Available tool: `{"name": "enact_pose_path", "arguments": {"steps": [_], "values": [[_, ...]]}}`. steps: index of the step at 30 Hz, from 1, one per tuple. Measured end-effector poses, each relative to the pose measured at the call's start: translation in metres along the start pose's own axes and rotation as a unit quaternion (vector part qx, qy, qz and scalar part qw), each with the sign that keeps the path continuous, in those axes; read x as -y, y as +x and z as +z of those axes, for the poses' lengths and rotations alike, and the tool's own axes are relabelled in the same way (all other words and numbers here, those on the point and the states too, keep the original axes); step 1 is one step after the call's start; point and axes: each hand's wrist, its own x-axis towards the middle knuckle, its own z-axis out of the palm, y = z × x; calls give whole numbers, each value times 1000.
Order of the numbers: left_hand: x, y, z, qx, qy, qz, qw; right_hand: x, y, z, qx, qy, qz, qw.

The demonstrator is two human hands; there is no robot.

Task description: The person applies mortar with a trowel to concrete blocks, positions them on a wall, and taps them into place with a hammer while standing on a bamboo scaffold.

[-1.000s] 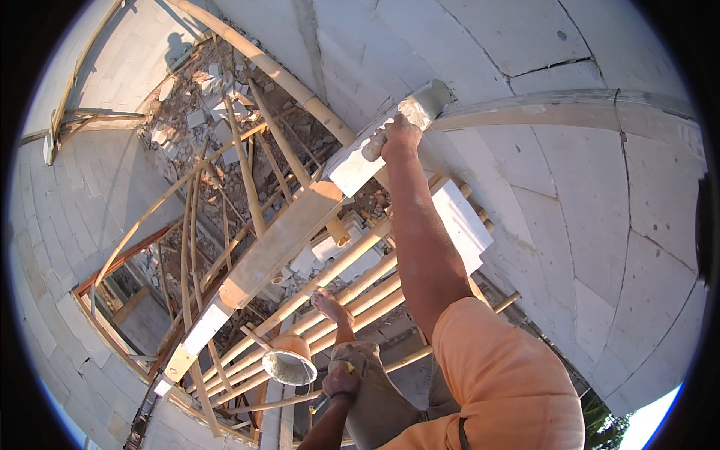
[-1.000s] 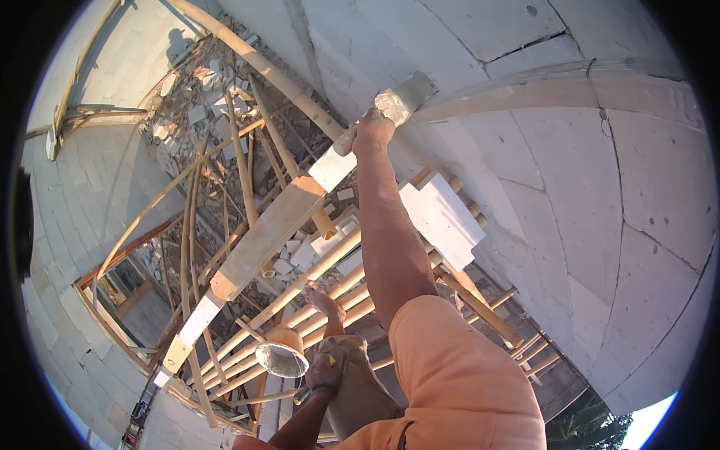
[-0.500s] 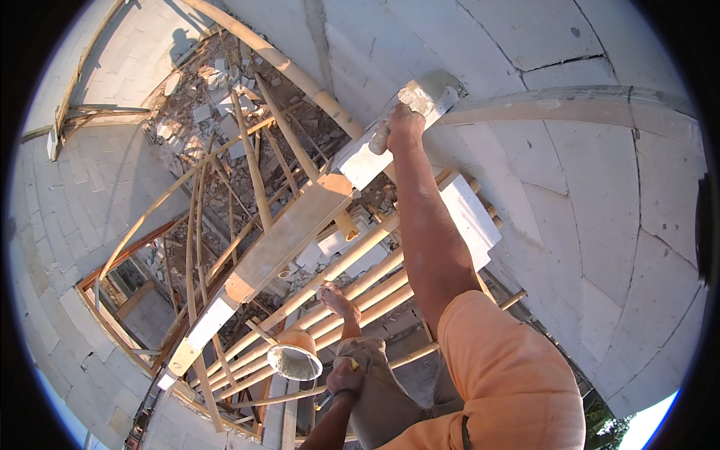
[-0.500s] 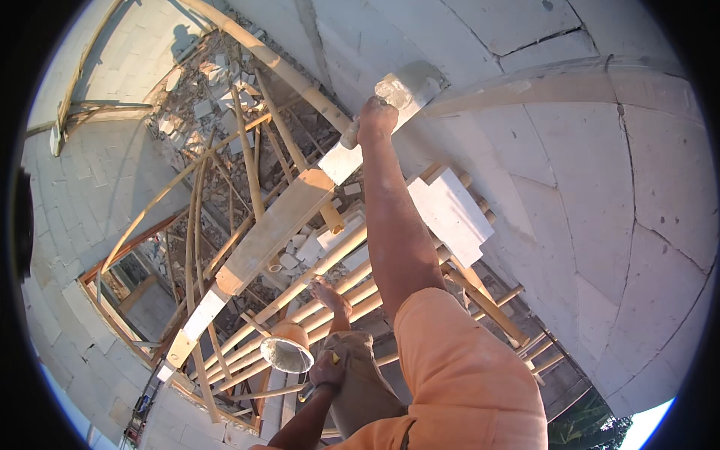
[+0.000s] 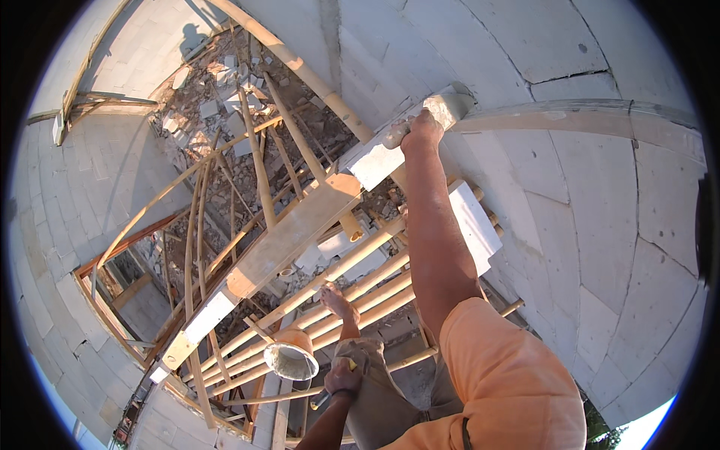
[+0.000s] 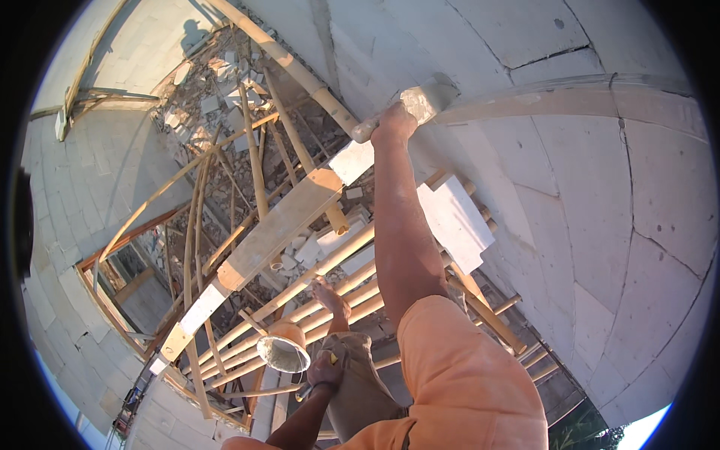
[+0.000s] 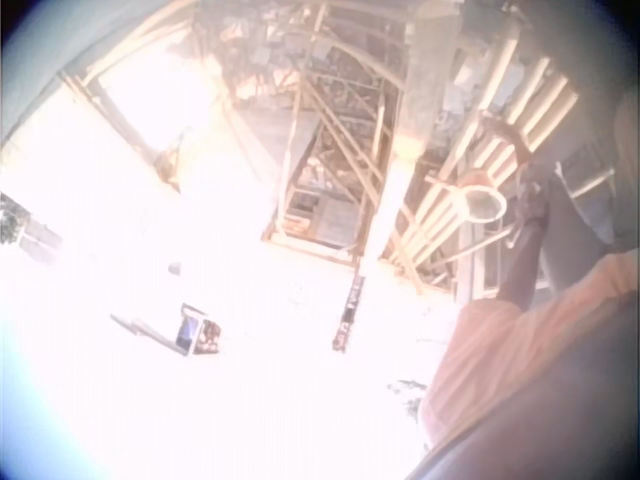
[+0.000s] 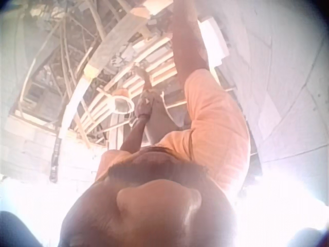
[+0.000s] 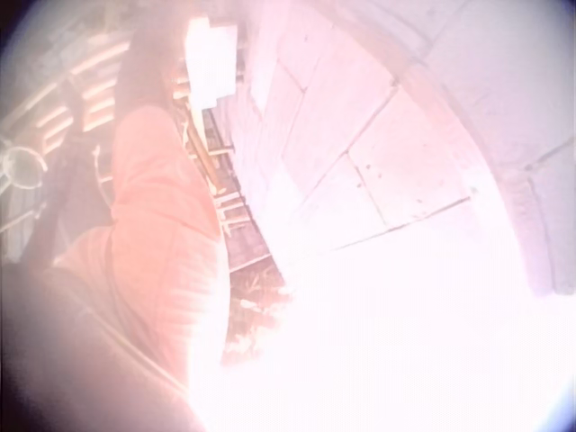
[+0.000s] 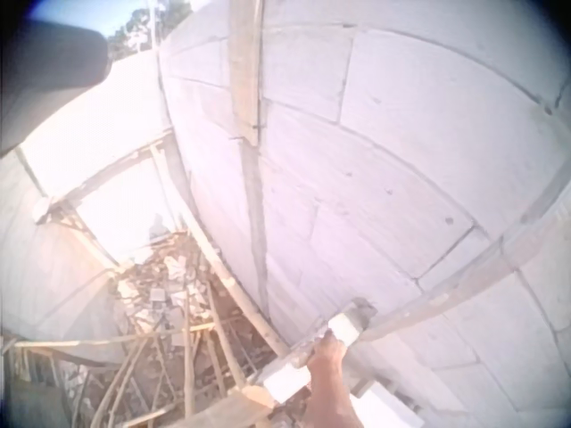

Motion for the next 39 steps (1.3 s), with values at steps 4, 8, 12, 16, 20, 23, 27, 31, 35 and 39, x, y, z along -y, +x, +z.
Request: {"name": "enact_pose_path", "arguments": {"steps": [4,8,12,16,20,23,27,31,35,39], "values": [[-4,-2,1,-1,-7,8,1000,-4,36,3,46,-101,-38,993],[1,-3,-9,7,-1,-12,1000,-16,-24,17,-10,-119,-51,992],[-1,-8,-2,8,-17,-5,1000,-3,30,-9,-5,-135,-24,991],[4,-16,-7,-2,-39,-6,999,-13,20,-50,-8,-130,0,992],[42,-24,-16,-62,-56,-32,996,-40,-79,-79,103,-166,89,977],[47,-30,-39,-28,-48,-48,997,-56,-174,-135,202,-291,143,924],[65,-46,-56,-4,-65,-81,995,-62,-250,-193,310,-408,172,841],[58,-66,-51,-9,-100,-73,992,-43,-182,-197,232,-509,-127,820],[72,-62,-11,7,-94,-108,990,0,-91,-121,135,-447,-73,881],[11,-61,14,19,-88,-100,991,47,44,-99,105,-469,-237,844]]}}
